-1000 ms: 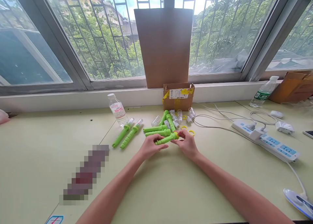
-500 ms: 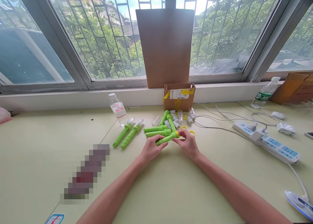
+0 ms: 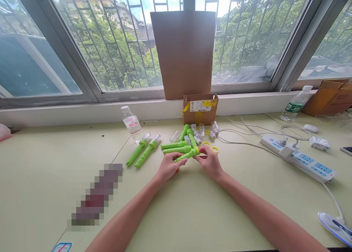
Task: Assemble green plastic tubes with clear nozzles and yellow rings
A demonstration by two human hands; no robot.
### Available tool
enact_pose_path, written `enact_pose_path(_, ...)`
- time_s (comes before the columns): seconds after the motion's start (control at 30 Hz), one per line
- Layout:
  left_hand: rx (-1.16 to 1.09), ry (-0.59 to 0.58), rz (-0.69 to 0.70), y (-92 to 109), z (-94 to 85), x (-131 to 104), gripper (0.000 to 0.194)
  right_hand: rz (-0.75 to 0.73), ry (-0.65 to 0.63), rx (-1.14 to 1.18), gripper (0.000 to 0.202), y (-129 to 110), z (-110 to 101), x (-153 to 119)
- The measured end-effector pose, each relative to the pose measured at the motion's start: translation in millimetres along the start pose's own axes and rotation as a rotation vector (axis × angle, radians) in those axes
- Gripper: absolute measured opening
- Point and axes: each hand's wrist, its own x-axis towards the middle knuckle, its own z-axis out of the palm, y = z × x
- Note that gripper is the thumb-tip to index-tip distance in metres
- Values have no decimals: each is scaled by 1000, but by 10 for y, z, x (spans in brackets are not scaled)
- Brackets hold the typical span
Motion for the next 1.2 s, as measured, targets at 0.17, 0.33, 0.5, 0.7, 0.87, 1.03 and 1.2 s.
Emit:
enact_pose_path(0.17,-47,-17,-19,-8,0,1,37,-3,-5,-16,31,-16,-4,1)
enact_pose_path(0.33,-63,-49,-70,17,4,-13,39,-41,-26,-39,31,-19,-8,0)
enact_pose_path(0.5,53,-16,7,0,21,-8,40,-47,10,-21,31,-5,-2,-5)
enact_pose_path(0.7,403,305,383,-44,64,-9,30,-44,79,19,33,-8,-2,8)
enact_pose_path(0.87,450,305,427,-47,53,-8,25,-29,107,39,33,-8,-1,1)
enact_pose_path(1.03,327,297,334,-40,40,2,28,9,94,41,33,-3,4,-13)
enact_pose_path(1.2,118,236,144,1,52,-5,31,23,40,29,33,-14,9,-20)
